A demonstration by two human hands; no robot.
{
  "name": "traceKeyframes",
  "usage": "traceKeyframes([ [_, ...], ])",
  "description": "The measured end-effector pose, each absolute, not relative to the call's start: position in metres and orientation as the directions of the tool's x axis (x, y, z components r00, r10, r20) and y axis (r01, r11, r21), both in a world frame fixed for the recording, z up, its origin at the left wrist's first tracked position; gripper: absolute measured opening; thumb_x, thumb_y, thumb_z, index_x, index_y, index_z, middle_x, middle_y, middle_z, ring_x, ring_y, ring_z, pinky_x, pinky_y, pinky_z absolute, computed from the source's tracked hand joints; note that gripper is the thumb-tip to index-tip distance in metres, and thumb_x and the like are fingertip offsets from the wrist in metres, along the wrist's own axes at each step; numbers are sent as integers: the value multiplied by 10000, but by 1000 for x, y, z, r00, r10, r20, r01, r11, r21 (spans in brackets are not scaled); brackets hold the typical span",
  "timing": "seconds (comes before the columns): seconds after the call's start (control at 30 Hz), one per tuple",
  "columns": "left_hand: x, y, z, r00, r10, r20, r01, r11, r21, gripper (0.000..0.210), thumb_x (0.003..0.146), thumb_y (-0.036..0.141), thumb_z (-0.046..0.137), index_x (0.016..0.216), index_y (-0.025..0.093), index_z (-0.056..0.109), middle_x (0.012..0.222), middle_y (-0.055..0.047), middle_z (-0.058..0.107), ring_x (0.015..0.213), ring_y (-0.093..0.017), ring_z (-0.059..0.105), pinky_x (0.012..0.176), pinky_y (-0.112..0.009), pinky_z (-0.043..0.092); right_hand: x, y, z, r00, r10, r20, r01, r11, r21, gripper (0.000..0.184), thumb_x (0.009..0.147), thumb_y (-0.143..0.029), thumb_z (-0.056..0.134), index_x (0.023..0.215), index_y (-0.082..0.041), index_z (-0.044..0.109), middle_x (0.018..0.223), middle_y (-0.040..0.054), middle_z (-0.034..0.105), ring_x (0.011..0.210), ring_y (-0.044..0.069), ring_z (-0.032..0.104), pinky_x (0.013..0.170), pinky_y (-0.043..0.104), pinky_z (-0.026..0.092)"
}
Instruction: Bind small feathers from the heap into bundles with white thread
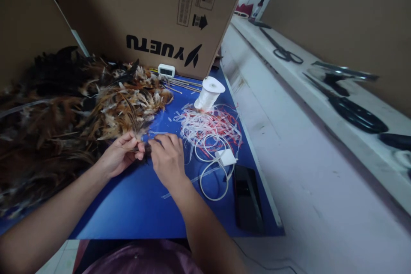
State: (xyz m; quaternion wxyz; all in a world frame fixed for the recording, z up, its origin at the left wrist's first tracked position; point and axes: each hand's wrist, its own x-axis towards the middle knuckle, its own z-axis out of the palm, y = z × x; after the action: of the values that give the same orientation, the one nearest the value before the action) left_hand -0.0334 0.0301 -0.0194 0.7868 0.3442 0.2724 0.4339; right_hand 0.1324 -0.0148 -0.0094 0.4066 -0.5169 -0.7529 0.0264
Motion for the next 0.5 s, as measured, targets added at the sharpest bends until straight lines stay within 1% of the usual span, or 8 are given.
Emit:
traceKeyframes([
  [0.07,-33,29,-19,482,866,-132,-481,388,786,260,750,296,761,750,156,541,669,-13,693,534,-113,644,535,-200,525,130,-16,-10,-183,787,589,787,476,-392,195,921,-160,509,986,-209,686,979,65,692,969,230,541,868,407,413],
  [0.13,-32,28,-19,487,863,-133,-473,389,791,264,750,298,760,740,156,537,658,-9,686,528,-115,641,533,-205,524,129,-16,-11,-203,783,588,807,474,-353,192,925,-168,509,949,-215,694,924,62,688,914,224,543,814,396,407],
  [0.2,-32,27,-19,486,864,-135,-465,386,797,270,745,303,762,743,160,534,660,-6,683,520,-122,638,520,-217,522,128,-17,-12,-197,788,583,814,463,-351,211,931,-174,498,901,-216,702,867,68,670,851,215,536,774,382,411],
  [0.23,-32,27,-19,477,868,-139,-462,382,801,271,741,303,764,748,163,532,680,-7,687,516,-123,636,511,-222,519,128,-17,-12,-182,793,581,806,459,-374,226,935,-176,490,876,-214,705,838,71,658,823,210,531,760,373,418],
  [0.3,-32,27,-19,455,877,-152,-448,373,813,268,741,309,761,759,164,537,736,-13,696,511,-116,625,498,-226,512,129,-18,-12,-127,803,582,748,463,-475,237,936,-178,486,858,-207,707,797,70,639,787,199,535,745,353,443],
  [0.37,-32,28,-20,427,890,-160,-444,361,820,264,740,315,761,772,163,547,789,-16,696,524,-104,617,492,-216,501,129,-18,-11,-25,830,557,627,447,-638,203,921,-184,513,864,-205,706,794,58,644,766,182,565,733,329,468],
  [0.43,-33,29,-22,405,901,-158,-449,346,824,264,737,317,763,770,164,550,807,-12,688,541,-96,609,489,-202,485,129,-17,-11,104,877,468,465,373,-803,140,884,-207,573,834,-214,704,791,37,661,740,167,596,706,308,485],
  [0.5,-32,29,-23,389,909,-149,-452,329,829,262,736,309,764,756,165,547,790,-7,680,544,-91,598,485,-194,471,128,-15,-11,218,927,305,266,244,-933,79,831,-246,636,798,-219,702,776,22,686,705,162,617,667,297,496],
])
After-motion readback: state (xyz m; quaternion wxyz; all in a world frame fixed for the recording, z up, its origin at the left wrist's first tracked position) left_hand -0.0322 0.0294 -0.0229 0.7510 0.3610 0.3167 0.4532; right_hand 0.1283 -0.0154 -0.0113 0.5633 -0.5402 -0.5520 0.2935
